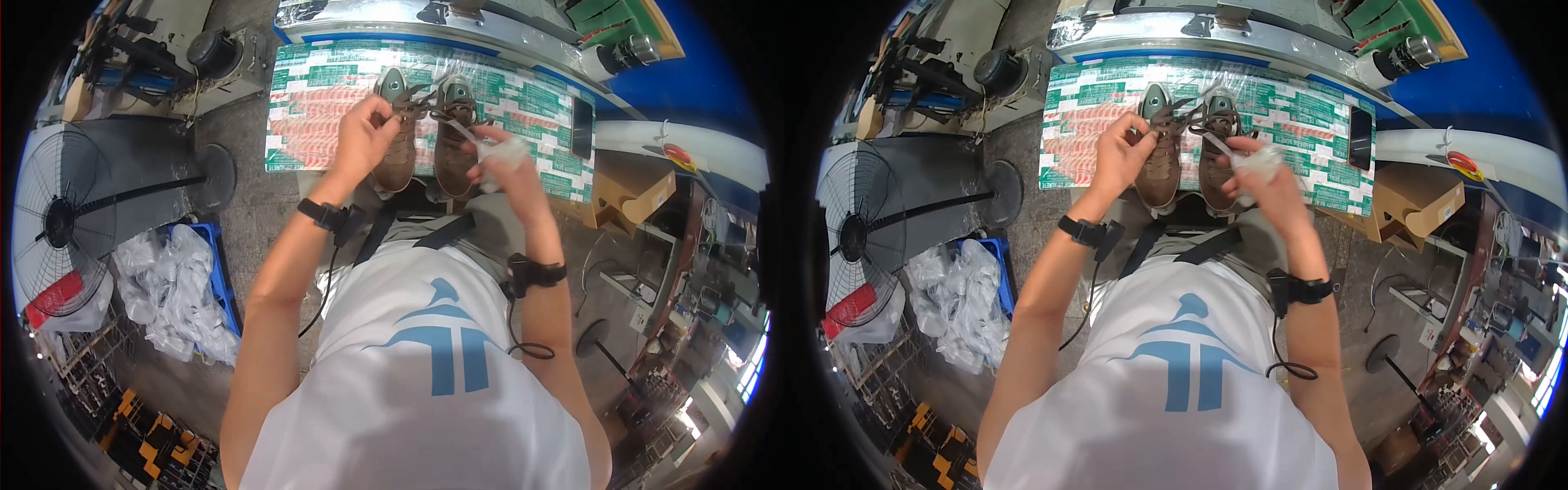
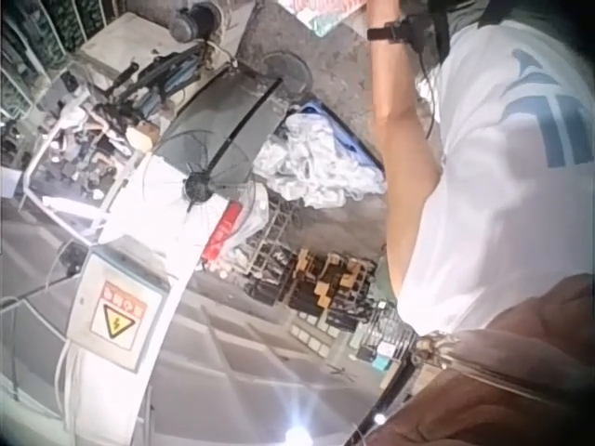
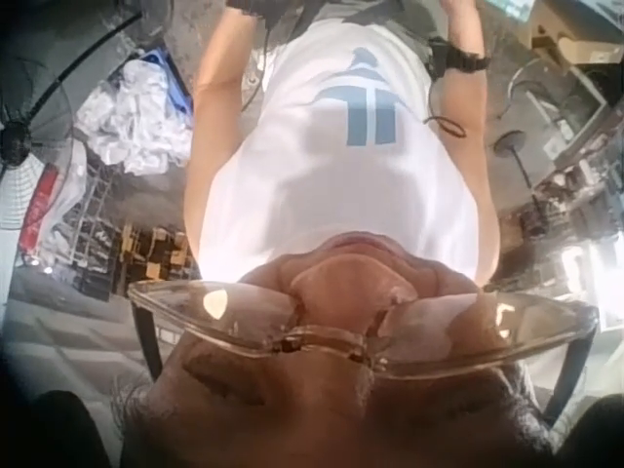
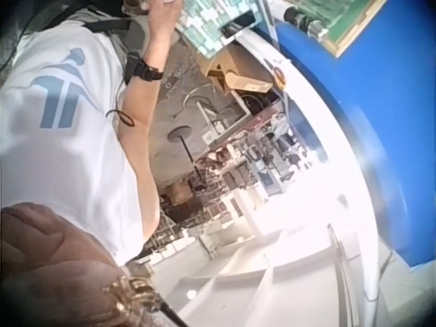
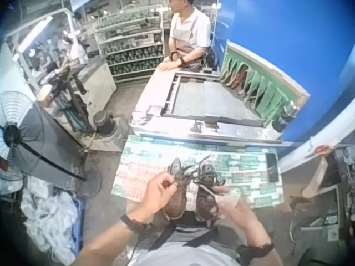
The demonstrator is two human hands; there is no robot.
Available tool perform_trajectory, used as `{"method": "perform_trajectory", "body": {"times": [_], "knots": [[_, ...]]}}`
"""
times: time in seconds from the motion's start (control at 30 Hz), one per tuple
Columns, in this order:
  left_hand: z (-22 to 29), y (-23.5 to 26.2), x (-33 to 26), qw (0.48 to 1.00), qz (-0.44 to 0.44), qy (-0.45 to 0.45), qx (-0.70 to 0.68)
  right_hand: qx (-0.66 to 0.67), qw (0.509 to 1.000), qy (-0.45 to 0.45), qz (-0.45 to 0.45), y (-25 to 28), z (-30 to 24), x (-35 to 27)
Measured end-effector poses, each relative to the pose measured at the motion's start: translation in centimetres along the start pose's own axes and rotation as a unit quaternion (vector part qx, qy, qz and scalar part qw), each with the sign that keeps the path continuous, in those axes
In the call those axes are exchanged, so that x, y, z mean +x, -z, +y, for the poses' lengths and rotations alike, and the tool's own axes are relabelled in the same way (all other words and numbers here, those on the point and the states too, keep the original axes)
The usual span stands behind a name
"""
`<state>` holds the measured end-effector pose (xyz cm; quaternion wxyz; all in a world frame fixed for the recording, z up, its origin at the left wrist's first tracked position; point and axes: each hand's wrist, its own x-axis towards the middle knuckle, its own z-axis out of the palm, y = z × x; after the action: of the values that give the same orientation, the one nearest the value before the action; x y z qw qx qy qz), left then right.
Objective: Lacing and preparing leather shoes on a factory assembly line.
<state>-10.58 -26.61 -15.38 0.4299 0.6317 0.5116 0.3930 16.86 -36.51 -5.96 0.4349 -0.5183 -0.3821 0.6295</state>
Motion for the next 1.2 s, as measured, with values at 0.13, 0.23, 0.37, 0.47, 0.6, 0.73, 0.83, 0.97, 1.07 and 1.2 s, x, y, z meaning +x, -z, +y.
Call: {"method": "perform_trajectory", "body": {"times": [0.13,0.23,0.37,0.47,0.6,0.73,0.83,0.97,1.07,1.2], "knots": [[1.1,-0.2,-0.3,0.999,-0.026,0.006,-0.038,-0.023,0.998,-0.049,-0.015,-3.4,4.1,1.5],[2.1,0.7,0.6,0.982,-0.051,0.102,-0.152,-0.052,0.995,0.083,-0.016,-5.9,6.5,3.7],[1.6,1.5,0.6,0.959,-0.089,0.154,-0.221,-0.075,0.993,0.089,-0.039,-7.3,5.7,5.0],[1.2,2.0,0.6,0.966,-0.099,0.142,-0.191,-0.046,0.989,0.103,0.095,-7.4,5.5,5.1],[2.1,0.9,0.0,0.975,-0.194,0.079,-0.076,-0.142,0.958,0.226,0.106,-8.8,5.3,5.3],[4.4,1.7,2.1,0.968,-0.153,0.145,-0.14,-0.106,0.966,0.178,0.156,-8.2,2.2,6.0],[2.7,2.6,3.2,0.973,-0.172,0.141,-0.055,-0.205,0.951,0.208,0.102,-6.4,2.9,5.9],[4.0,1.4,0.6,0.984,-0.141,0.008,0.106,-0.442,0.832,0.331,0.058,-6.2,2.9,5.8],[7.6,1.4,-0.6,0.991,-0.12,-0.019,0.064,-0.339,0.895,0.267,0.114,-6.6,4.6,7.1],[8.0,5.4,-0.8,0.939,-0.102,0.105,-0.313,-0.326,0.899,0.253,0.146,-5.6,4.0,8.3]]}}
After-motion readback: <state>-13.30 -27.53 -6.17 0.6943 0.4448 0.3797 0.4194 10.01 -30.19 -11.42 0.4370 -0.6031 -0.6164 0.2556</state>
